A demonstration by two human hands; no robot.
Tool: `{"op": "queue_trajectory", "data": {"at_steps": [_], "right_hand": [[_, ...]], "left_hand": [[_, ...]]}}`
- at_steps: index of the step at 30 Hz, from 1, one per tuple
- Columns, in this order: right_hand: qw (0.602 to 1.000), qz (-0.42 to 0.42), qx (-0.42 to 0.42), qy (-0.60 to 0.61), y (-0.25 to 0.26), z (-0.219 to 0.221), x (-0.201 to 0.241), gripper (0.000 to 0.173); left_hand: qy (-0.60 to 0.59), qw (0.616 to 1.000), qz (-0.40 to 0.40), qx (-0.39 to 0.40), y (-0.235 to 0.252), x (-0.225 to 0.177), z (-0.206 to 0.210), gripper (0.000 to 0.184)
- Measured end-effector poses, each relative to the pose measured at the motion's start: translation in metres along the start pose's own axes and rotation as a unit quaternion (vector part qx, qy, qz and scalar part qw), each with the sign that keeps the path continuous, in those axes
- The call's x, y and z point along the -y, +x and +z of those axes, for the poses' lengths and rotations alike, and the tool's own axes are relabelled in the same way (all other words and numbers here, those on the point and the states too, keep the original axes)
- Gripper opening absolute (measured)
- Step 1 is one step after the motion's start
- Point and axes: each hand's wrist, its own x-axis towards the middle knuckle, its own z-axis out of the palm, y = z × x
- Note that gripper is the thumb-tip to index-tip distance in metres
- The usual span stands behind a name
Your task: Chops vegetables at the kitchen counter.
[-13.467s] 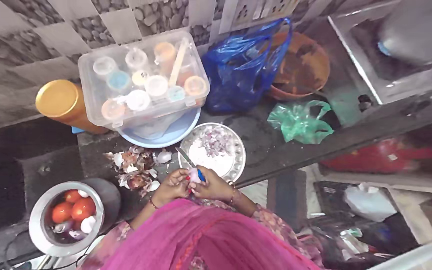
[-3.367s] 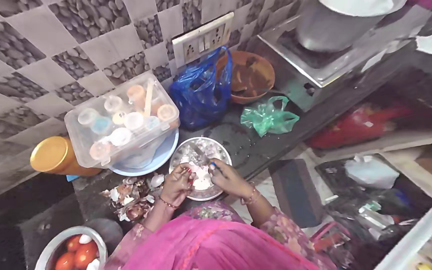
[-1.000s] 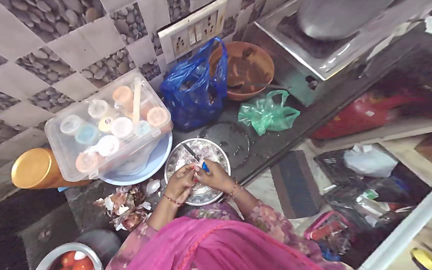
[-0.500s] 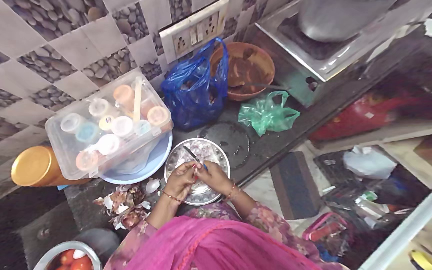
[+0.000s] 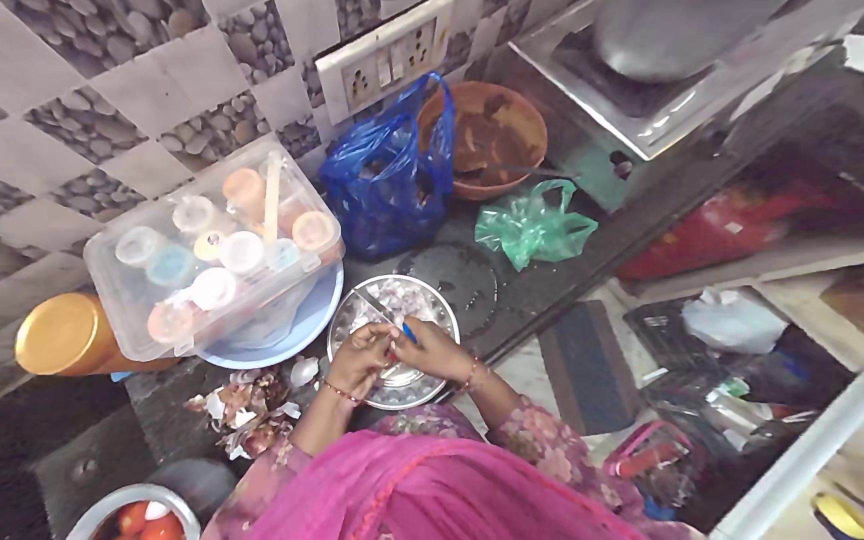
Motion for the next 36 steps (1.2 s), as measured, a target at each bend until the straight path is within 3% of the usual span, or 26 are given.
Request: {"op": "queue_trajectory", "data": {"at_steps": [15,21,23,25,29,33,36], "right_hand": [[1.0,0.0,-0.016,-0.012,-0.001,0.004,-0.008,0.041],[0.995,0.056,-0.058,-0.056,0.0,0.002,0.003,0.044],[0.986,0.096,-0.061,-0.12,0.001,-0.008,0.01,0.045],[0.97,0.139,-0.043,-0.196,0.003,-0.017,0.017,0.046],[0.943,0.182,-0.018,-0.279,0.008,-0.029,0.027,0.046],[0.934,0.153,-0.09,-0.309,0.011,-0.028,0.022,0.043],[0.928,0.123,-0.139,-0.324,0.014,-0.023,0.013,0.037]], "left_hand": [[0.088,0.996,-0.018,0.006,0.006,-0.009,-0.001,0.021],[0.114,0.992,-0.014,-0.053,0.013,-0.014,0.004,0.025],[0.202,0.971,0.0,-0.126,0.017,-0.02,0.008,0.029],[0.338,0.927,0.012,-0.159,0.022,-0.024,0.001,0.03],[0.484,0.864,0.044,-0.131,0.028,-0.017,-0.01,0.037],[0.579,0.805,0.073,-0.109,0.022,-0.016,-0.008,0.043],[0.631,0.763,0.114,-0.085,0.017,-0.015,-0.008,0.034]]}}
